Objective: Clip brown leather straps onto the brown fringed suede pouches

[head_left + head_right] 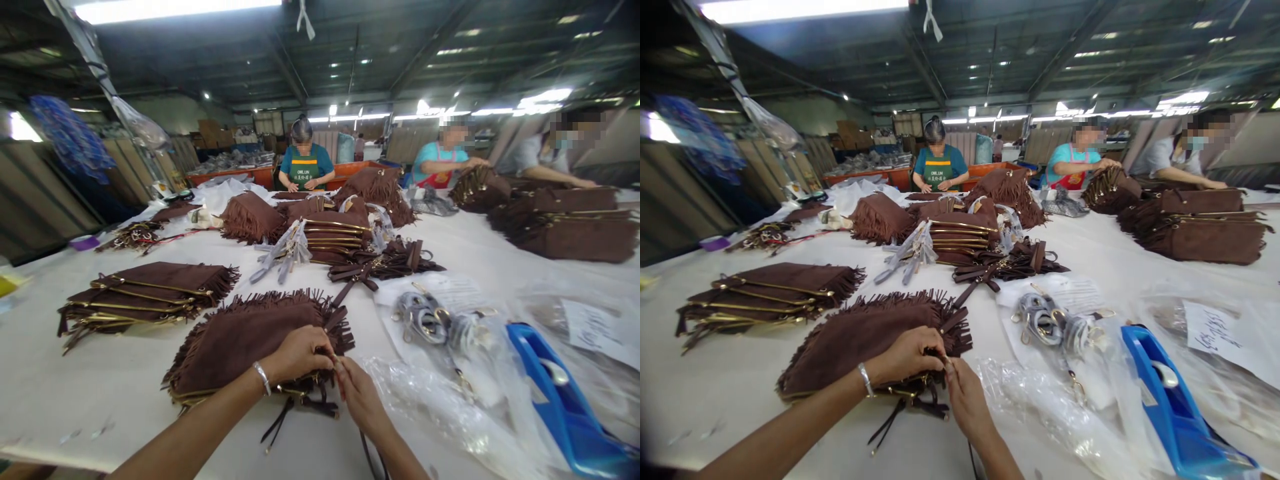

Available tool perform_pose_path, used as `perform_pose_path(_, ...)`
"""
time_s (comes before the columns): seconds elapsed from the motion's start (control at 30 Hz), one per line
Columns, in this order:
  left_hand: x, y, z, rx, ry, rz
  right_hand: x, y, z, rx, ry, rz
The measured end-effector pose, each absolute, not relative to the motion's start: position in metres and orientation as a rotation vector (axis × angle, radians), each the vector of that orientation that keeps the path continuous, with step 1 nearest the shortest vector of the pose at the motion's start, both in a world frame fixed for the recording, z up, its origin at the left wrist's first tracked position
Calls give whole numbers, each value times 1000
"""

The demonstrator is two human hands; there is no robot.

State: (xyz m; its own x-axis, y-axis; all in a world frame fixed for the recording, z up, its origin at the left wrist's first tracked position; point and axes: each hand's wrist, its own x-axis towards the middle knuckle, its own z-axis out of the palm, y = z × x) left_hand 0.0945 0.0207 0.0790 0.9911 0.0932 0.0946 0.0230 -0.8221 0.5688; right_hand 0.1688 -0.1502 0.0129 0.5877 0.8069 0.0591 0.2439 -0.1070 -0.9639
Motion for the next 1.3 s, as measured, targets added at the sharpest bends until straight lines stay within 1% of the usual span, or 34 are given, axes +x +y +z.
perform_pose_path(0.07, 94, 20, 77, 2554, 59, 176, 168, -148, 14, -1622, -866, 634)
perform_pose_path(0.1, 93, 20, 76, 2566, 43, 189, 168, -148, 15, -1575, -834, 702)
perform_pose_path(0.27, 90, 19, 79, 2557, -22, 195, 177, -155, 25, -1168, -518, 1226)
perform_pose_path(0.37, 90, 18, 84, 2568, 11, 128, 185, -161, 27, -1038, -422, 1383)
perform_pose_path(0.43, 92, 18, 85, 2588, 85, 112, 189, -164, 26, -1035, -381, 1311)
perform_pose_path(0.57, 99, 19, 80, 2612, 249, 165, 185, -163, 24, -1181, -431, 975)
perform_pose_path(0.73, 105, 16, 74, 2627, 388, 226, 173, -167, 30, -1353, -599, 808)
perform_pose_path(0.87, 105, 14, 73, 2596, 428, 264, 173, -176, 30, -1376, -435, 579)
perform_pose_path(0.93, 104, 14, 74, 2546, 411, 292, 172, -176, 25, -1384, -422, 605)
perform_pose_path(1.07, 104, 18, 75, 2466, 360, 333, 166, -163, 10, -1439, -616, 817)
perform_pose_path(1.17, 105, 20, 77, 2463, 394, 346, 162, -152, 1, -1464, -685, 795)
perform_pose_path(1.3, 105, 21, 78, 2461, 396, 351, 159, -146, -7, -1436, -636, 766)
